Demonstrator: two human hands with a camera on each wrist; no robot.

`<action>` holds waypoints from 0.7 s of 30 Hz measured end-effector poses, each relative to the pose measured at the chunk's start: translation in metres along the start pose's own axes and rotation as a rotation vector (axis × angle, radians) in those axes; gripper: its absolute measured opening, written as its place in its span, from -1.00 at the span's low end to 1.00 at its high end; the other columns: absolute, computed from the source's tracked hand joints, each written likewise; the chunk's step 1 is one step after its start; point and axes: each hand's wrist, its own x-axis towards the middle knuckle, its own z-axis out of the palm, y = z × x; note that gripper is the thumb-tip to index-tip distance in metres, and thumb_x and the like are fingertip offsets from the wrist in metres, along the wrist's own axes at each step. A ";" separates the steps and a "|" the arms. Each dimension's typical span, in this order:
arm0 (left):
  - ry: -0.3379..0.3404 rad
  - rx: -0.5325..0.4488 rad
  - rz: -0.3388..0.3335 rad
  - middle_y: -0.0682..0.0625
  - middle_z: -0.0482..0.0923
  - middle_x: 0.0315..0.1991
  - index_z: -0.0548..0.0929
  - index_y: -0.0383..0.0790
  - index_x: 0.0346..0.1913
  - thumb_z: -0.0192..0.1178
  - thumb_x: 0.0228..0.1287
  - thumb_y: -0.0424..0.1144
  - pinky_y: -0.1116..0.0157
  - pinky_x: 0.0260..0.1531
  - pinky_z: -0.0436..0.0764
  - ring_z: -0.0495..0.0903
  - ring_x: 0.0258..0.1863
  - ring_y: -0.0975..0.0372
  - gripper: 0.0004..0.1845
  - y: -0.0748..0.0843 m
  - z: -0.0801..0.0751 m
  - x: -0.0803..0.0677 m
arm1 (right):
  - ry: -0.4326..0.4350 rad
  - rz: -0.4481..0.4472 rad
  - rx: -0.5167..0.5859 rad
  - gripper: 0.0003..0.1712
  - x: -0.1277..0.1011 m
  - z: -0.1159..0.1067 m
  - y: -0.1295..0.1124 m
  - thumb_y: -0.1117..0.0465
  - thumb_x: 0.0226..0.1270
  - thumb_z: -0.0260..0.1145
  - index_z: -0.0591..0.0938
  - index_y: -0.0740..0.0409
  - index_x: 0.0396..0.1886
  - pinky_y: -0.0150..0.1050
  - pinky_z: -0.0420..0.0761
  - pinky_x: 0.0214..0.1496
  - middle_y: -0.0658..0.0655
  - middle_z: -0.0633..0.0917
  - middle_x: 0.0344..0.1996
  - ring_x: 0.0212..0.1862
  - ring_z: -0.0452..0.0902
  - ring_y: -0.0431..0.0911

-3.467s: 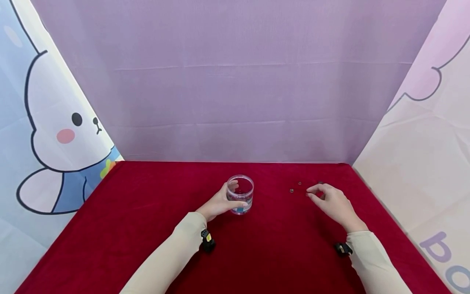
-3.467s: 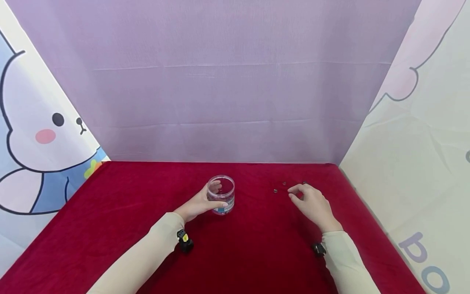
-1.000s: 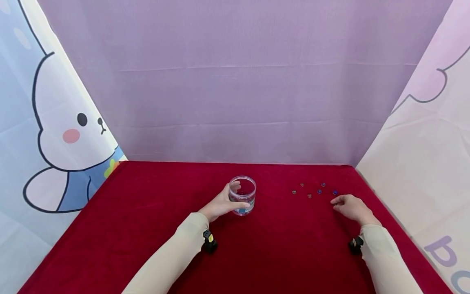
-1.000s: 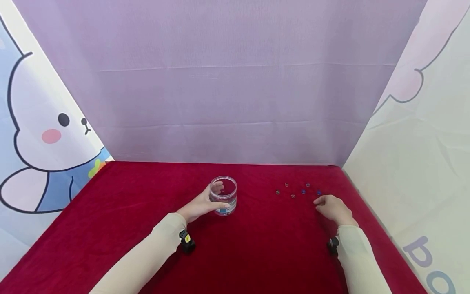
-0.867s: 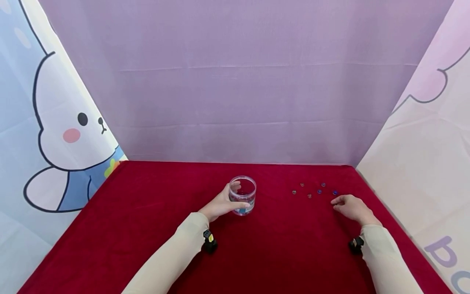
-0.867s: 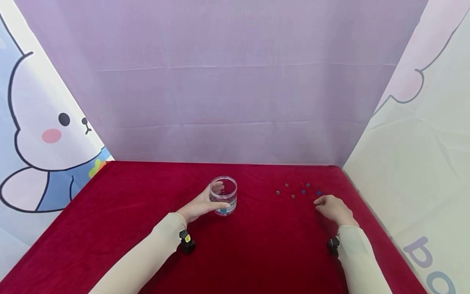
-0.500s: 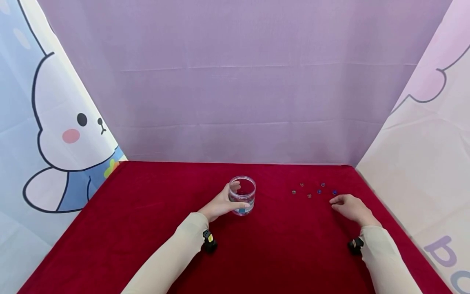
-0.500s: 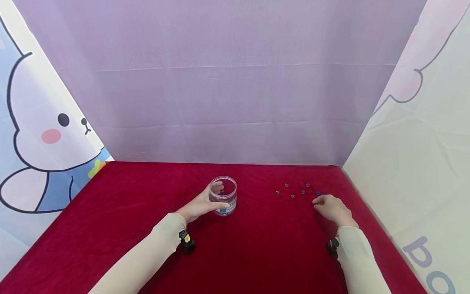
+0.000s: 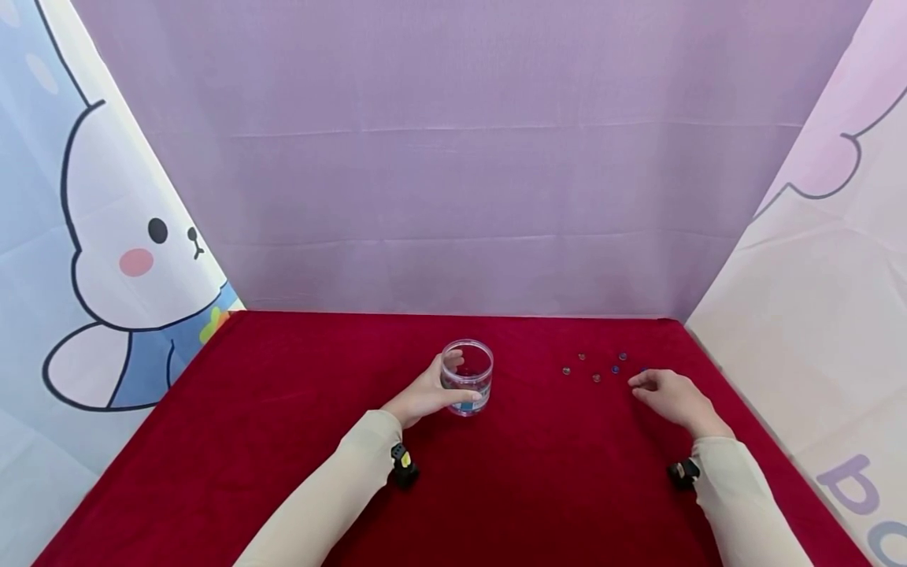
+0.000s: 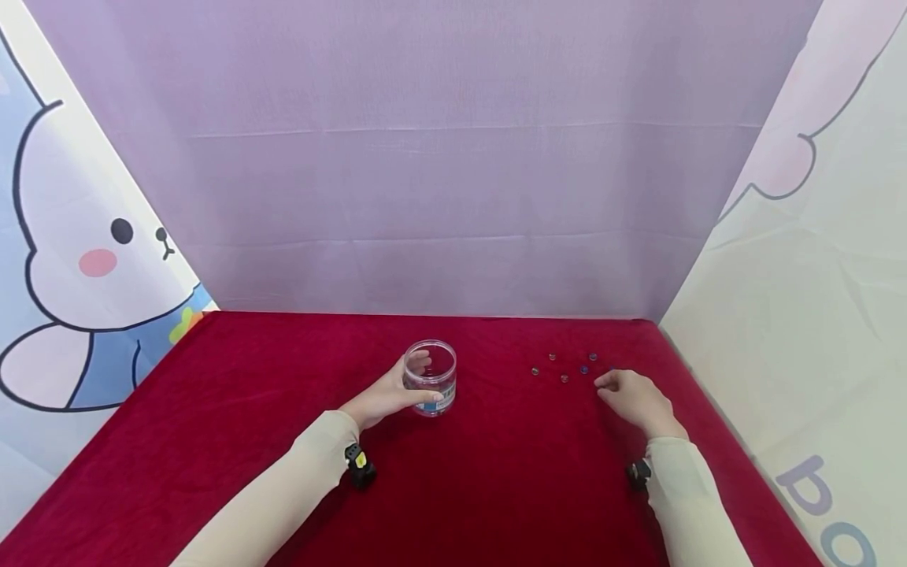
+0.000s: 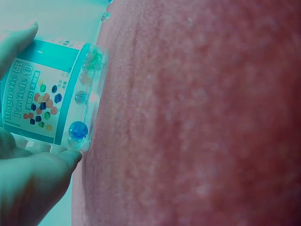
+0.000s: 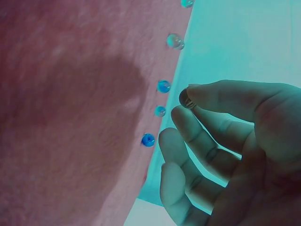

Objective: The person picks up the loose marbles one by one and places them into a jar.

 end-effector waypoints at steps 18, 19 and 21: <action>0.000 0.012 0.001 0.06 0.16 0.49 0.09 0.05 0.53 0.54 0.05 0.06 -0.09 0.31 0.35 0.15 0.45 0.08 0.07 0.001 0.000 0.000 | 0.040 -0.084 -0.024 -0.68 -0.001 -0.005 -0.033 0.20 0.40 0.29 0.68 0.22 0.08 0.21 0.56 -0.14 0.21 0.70 -0.10 -0.02 0.59 0.19; -0.001 0.010 0.002 0.06 0.16 0.49 0.09 0.04 0.53 0.53 0.05 0.06 -0.09 0.31 0.35 0.15 0.45 0.08 0.07 0.000 0.000 0.000 | 0.041 -0.086 -0.025 -0.68 -0.001 -0.006 -0.035 0.20 0.40 0.29 0.68 0.22 0.08 0.21 0.56 -0.13 0.22 0.70 -0.09 -0.01 0.58 0.19; -0.001 0.008 0.002 0.05 0.16 0.49 0.09 0.04 0.53 0.53 0.05 0.06 -0.09 0.31 0.35 0.14 0.45 0.08 0.07 0.000 0.000 -0.001 | 0.046 -0.089 -0.025 -0.68 -0.001 -0.005 -0.039 0.19 0.40 0.29 0.68 0.21 0.07 0.22 0.56 -0.11 0.22 0.69 -0.07 0.02 0.57 0.20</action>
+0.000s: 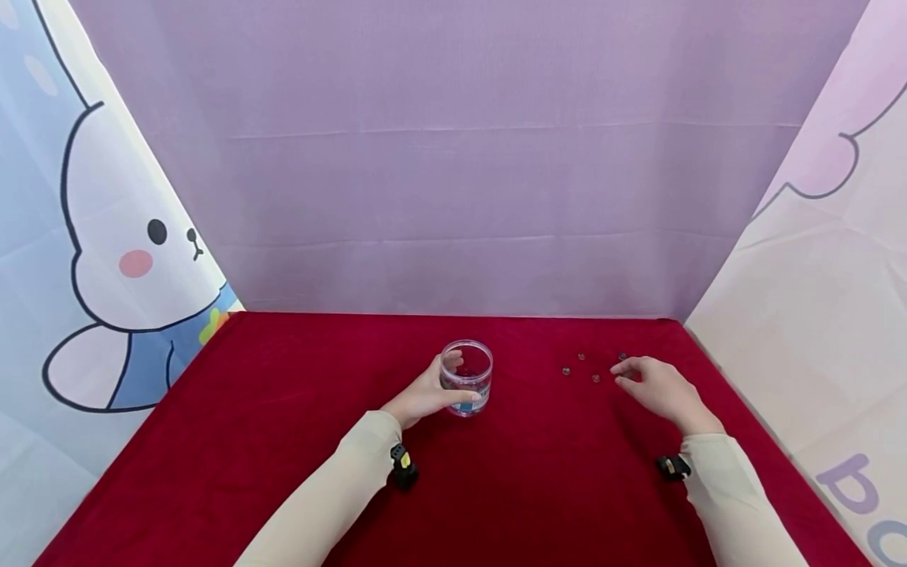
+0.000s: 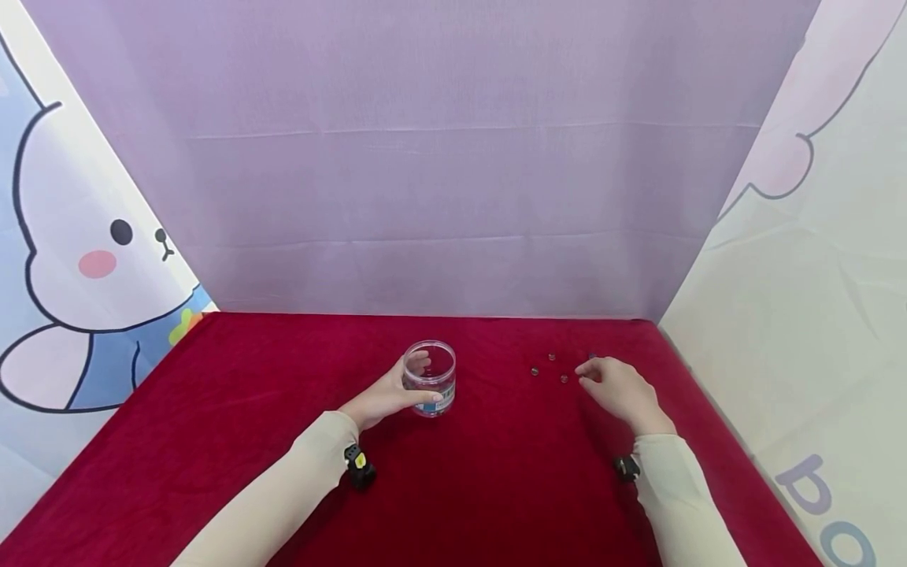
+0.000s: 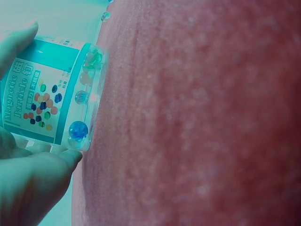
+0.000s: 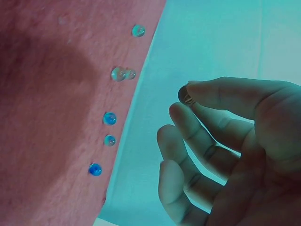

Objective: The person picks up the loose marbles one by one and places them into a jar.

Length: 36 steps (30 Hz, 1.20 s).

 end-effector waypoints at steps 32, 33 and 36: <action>-0.004 0.002 0.002 0.08 0.17 0.48 0.10 0.06 0.52 0.54 0.04 0.06 -0.10 0.30 0.36 0.16 0.43 0.08 0.06 0.000 0.000 0.001 | 0.072 -0.100 0.040 -0.75 0.013 0.011 -0.047 0.20 0.40 0.32 0.71 0.07 0.03 0.18 0.59 -0.07 0.09 0.70 -0.09 0.01 0.59 0.12; -0.005 0.002 0.002 0.08 0.17 0.48 0.10 0.06 0.52 0.55 0.03 0.06 -0.10 0.30 0.36 0.16 0.43 0.08 0.07 0.000 0.000 0.001 | 0.073 -0.104 0.042 -0.75 0.014 0.012 -0.048 0.20 0.40 0.32 0.71 0.07 0.03 0.17 0.59 -0.07 0.08 0.70 -0.09 0.00 0.59 0.12; -0.006 0.005 0.001 0.08 0.17 0.48 0.09 0.05 0.53 0.55 0.03 0.07 -0.10 0.30 0.36 0.16 0.44 0.08 0.08 0.000 0.000 0.001 | 0.086 -0.117 0.045 -0.76 0.016 0.016 -0.053 0.20 0.40 0.32 0.72 0.05 0.02 0.14 0.60 -0.09 0.06 0.70 -0.11 -0.02 0.60 0.09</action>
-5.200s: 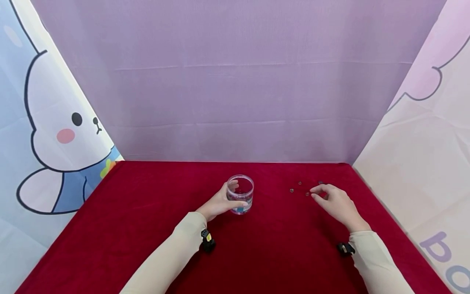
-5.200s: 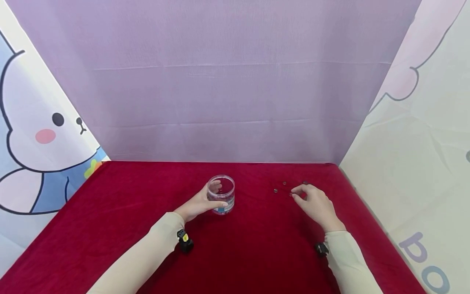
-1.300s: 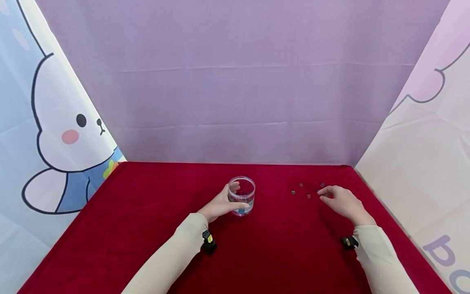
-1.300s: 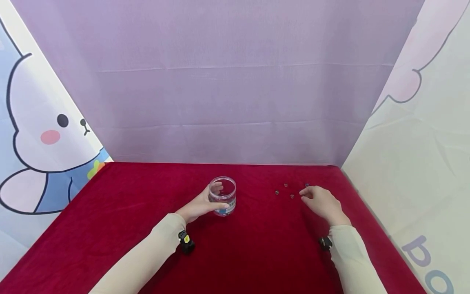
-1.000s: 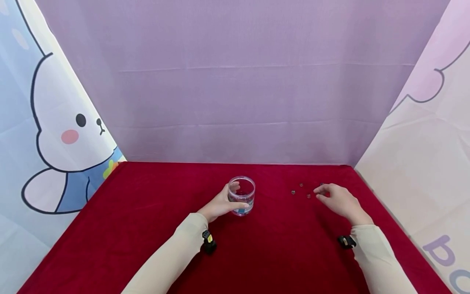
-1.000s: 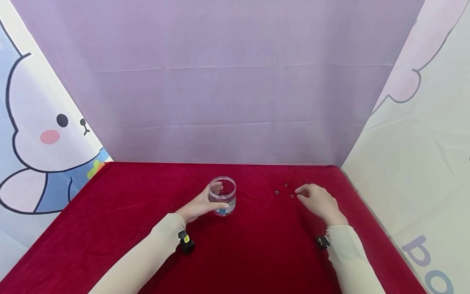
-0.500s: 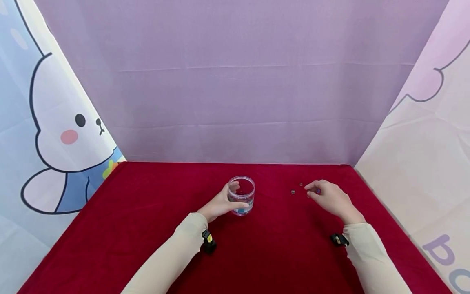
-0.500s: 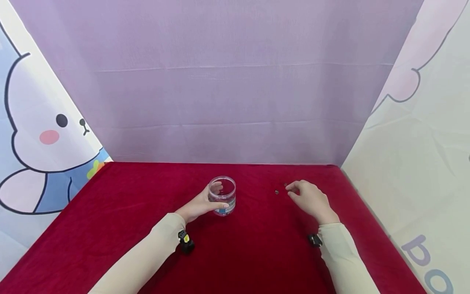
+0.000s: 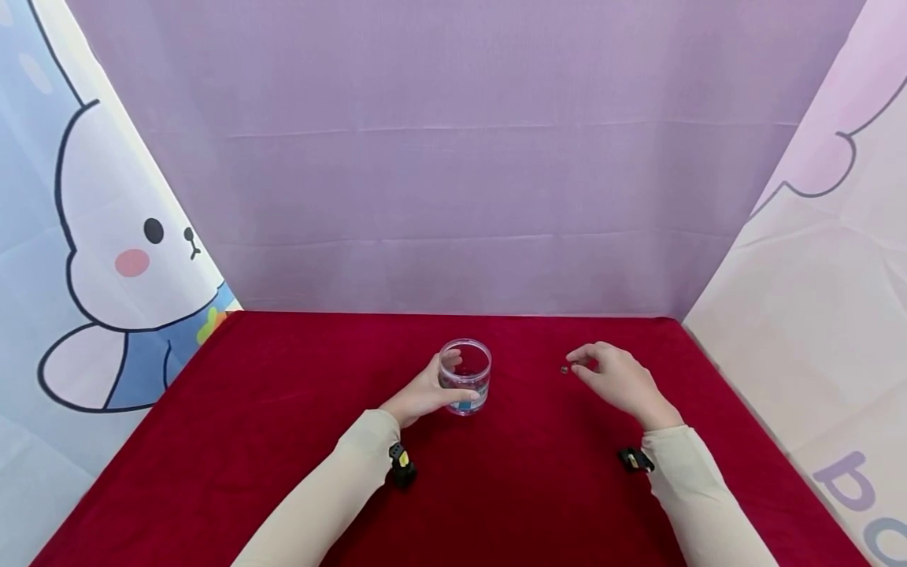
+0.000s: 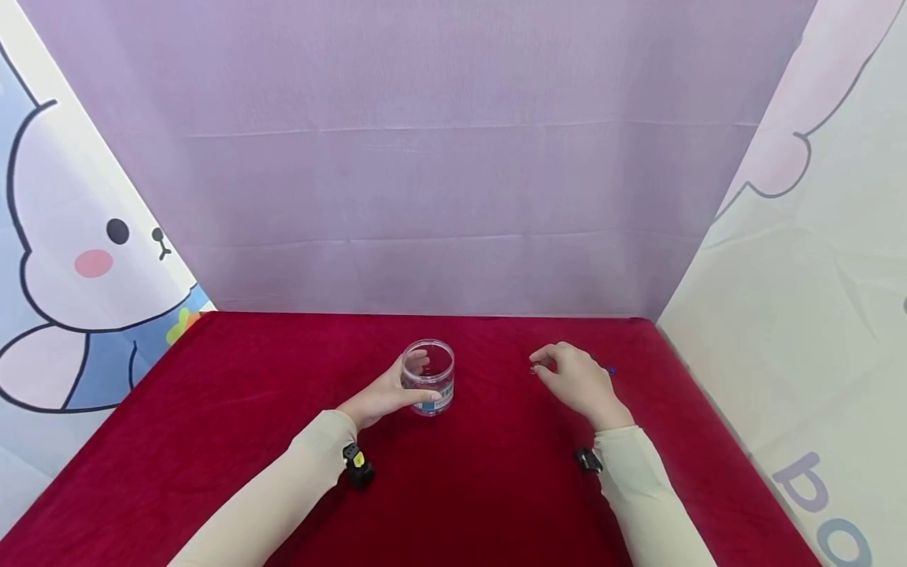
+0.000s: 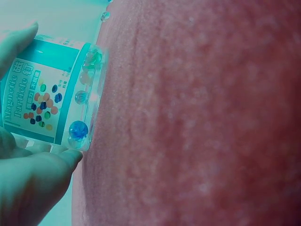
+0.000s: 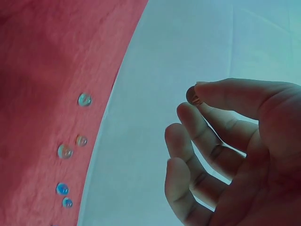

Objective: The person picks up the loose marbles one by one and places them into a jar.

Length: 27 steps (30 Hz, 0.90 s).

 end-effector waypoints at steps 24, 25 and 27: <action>0.009 0.004 -0.001 0.06 0.18 0.48 0.10 0.05 0.52 0.55 0.03 0.06 -0.11 0.31 0.34 0.15 0.44 0.07 0.07 0.002 0.001 -0.001 | 0.067 -0.094 0.086 -0.74 0.014 0.033 -0.048 0.14 0.38 0.38 0.71 -0.04 0.03 -0.21 0.58 -0.34 -0.04 0.65 -0.13 -0.31 0.53 -0.15; 0.010 0.002 -0.003 0.06 0.18 0.48 0.10 0.04 0.52 0.55 0.02 0.07 -0.11 0.32 0.34 0.16 0.44 0.07 0.07 0.002 0.001 0.000 | 0.071 -0.099 0.092 -0.74 0.015 0.034 -0.051 0.14 0.37 0.39 0.71 -0.03 0.04 -0.21 0.57 -0.36 -0.04 0.65 -0.13 -0.31 0.53 -0.15; 0.011 -0.001 -0.006 0.06 0.18 0.48 0.10 0.04 0.52 0.55 0.01 0.08 -0.12 0.32 0.33 0.16 0.44 0.06 0.08 0.001 0.001 0.000 | 0.074 -0.108 0.102 -0.73 0.016 0.037 -0.057 0.13 0.37 0.39 0.71 -0.04 0.04 -0.22 0.57 -0.40 -0.04 0.65 -0.13 -0.33 0.52 -0.16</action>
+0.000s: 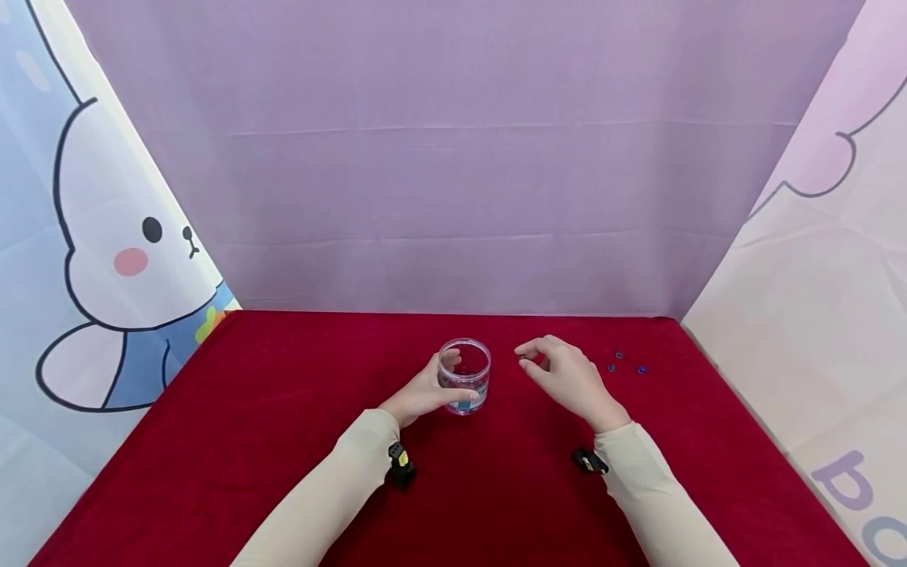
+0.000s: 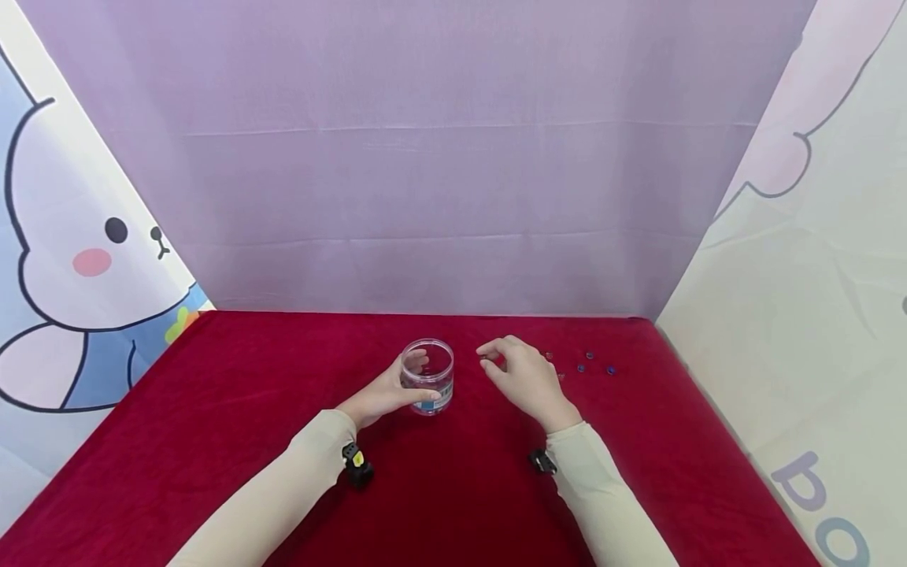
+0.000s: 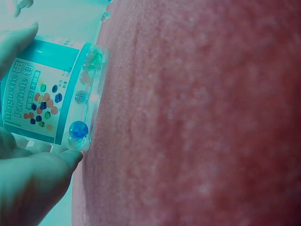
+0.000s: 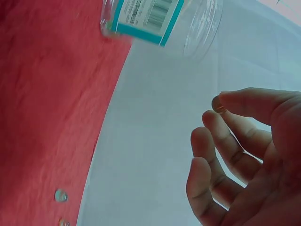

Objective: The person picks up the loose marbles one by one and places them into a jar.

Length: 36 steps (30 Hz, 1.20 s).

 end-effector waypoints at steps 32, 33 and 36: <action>-0.032 -0.050 0.023 -0.03 0.14 0.48 0.06 -0.06 0.52 0.51 0.12 -0.01 -0.05 0.30 0.37 0.24 0.38 0.05 0.04 -0.004 -0.001 0.005 | 0.027 -0.127 0.101 -0.77 0.015 0.048 -0.038 0.14 0.34 0.44 0.74 -0.11 -0.02 -0.31 0.55 -0.50 -0.17 0.65 -0.25 -0.41 0.47 -0.26; -0.033 -0.049 0.026 -0.03 0.14 0.48 0.06 -0.07 0.53 0.51 0.12 -0.01 -0.06 0.30 0.37 0.24 0.39 0.05 0.04 -0.004 -0.001 0.005 | 0.027 -0.130 0.100 -0.77 0.015 0.049 -0.038 0.14 0.34 0.44 0.74 -0.11 -0.02 -0.31 0.55 -0.50 -0.18 0.65 -0.26 -0.41 0.47 -0.26; -0.037 -0.051 0.031 -0.04 0.14 0.49 0.05 -0.08 0.53 0.49 0.15 -0.02 -0.06 0.31 0.35 0.24 0.39 0.05 0.03 -0.004 -0.001 0.005 | 0.031 -0.140 0.094 -0.77 0.016 0.051 -0.038 0.14 0.33 0.44 0.75 -0.10 -0.03 -0.32 0.54 -0.48 -0.20 0.64 -0.28 -0.41 0.47 -0.28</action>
